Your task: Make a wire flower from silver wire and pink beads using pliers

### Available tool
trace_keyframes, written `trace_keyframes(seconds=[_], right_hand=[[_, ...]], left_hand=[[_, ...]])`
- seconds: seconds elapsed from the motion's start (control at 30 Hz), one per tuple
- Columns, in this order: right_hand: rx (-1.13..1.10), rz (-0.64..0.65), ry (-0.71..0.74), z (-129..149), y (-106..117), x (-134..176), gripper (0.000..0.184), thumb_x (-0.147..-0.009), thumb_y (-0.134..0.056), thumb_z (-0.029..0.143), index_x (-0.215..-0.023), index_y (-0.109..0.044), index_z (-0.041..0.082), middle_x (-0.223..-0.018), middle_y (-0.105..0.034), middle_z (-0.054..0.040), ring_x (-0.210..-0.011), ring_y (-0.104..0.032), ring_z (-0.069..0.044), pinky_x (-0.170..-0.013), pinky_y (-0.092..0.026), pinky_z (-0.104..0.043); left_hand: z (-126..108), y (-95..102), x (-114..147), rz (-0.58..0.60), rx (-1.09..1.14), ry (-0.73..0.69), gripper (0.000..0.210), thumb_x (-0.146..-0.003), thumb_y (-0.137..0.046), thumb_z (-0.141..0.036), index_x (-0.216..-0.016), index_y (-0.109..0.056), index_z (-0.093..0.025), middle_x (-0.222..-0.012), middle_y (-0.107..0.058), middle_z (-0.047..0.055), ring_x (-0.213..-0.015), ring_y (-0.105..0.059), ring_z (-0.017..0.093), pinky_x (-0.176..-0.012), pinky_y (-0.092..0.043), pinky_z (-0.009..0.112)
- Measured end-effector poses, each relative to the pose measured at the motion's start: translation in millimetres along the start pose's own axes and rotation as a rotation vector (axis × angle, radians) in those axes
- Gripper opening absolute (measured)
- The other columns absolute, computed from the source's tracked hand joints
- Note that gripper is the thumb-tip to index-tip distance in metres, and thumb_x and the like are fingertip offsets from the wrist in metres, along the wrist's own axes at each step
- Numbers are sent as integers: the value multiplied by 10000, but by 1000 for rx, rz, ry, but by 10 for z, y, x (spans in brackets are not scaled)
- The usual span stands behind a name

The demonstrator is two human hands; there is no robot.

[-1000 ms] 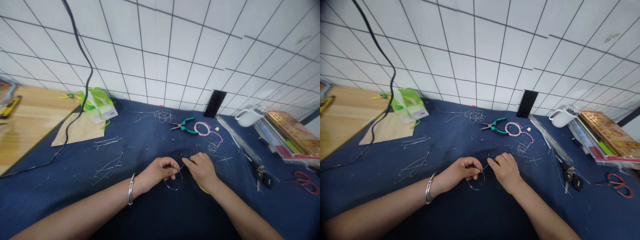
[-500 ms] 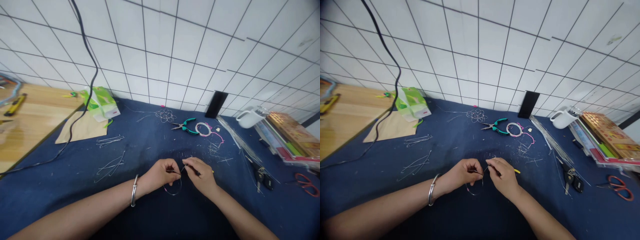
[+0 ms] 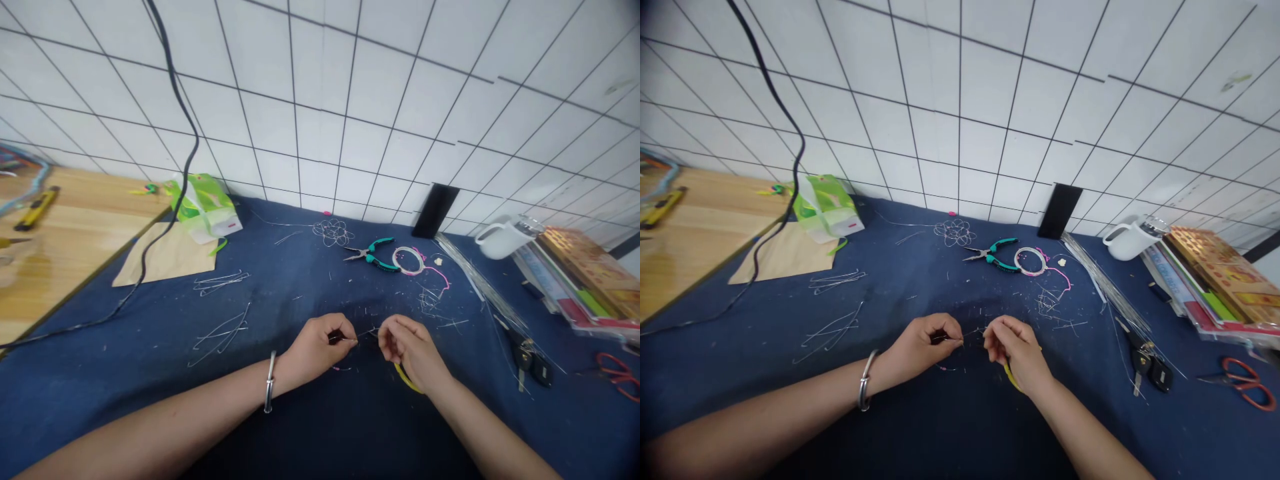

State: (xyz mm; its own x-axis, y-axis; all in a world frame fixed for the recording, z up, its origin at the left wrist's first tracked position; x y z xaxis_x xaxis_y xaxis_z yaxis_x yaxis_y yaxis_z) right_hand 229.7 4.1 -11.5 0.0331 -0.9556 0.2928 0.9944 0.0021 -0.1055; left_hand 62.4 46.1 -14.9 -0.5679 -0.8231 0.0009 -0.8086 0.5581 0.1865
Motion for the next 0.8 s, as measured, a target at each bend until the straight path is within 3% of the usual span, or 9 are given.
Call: trace_keyframes(seconds=[0.17, 0.47, 0.63, 0.8], right_hand=[[-77, 143, -202, -28, -46, 46, 452, -838, -398, 504, -614, -538, 137, -472, -463, 18, -369, -385, -49, -353, -164, -180], [-126, 331, -330, -20, -121, 155, 240, -750, -593, 310, -607, -555, 121, -470, -443, 40, -378, -336, -31, -365, -156, -178], [-140, 411, -342, -32, -110, 149, 192, -745, -606, 286, -653, -576, 120, -461, -440, 49, -368, -328, -28, -359, -164, -175], [-12, 458, -357, 4, -97, 173, 177, -719, -637, 301, -735, -581, 133, -472, -487, 46, -367, -346, -27, -349, -212, -156]], left_hand=[[-89, -18, 29, 15, -119, -124, 122, -729, -497, -73, -696, -572, -163, -739, -593, 19, -653, -536, 113, -607, -414, 222], [-93, -42, 68, -2, -179, -227, 183, -694, -471, -5, -718, -568, -158, -756, -598, 10, -684, -551, 108, -635, -421, 221], [-69, -18, 53, -65, -169, -147, 96, -749, -509, -90, -691, -549, -156, -716, -591, 8, -620, -534, 98, -587, -417, 212], [-51, -12, 39, -68, -131, -90, 73, -748, -526, -115, -689, -539, -156, -720, -581, 6, -617, -522, 95, -568, -420, 200]])
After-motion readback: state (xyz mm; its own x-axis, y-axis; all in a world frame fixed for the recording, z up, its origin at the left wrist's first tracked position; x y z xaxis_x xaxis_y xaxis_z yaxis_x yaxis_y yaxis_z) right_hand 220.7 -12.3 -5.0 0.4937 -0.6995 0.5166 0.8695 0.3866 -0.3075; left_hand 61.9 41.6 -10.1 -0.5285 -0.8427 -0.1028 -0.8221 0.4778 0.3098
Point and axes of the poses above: each hand's wrist, its own x-axis away from the middle knuckle, its own y-axis out of the back of the hand, z = x × y, the point moved 4 cm from there along -x, towards the middle knuckle
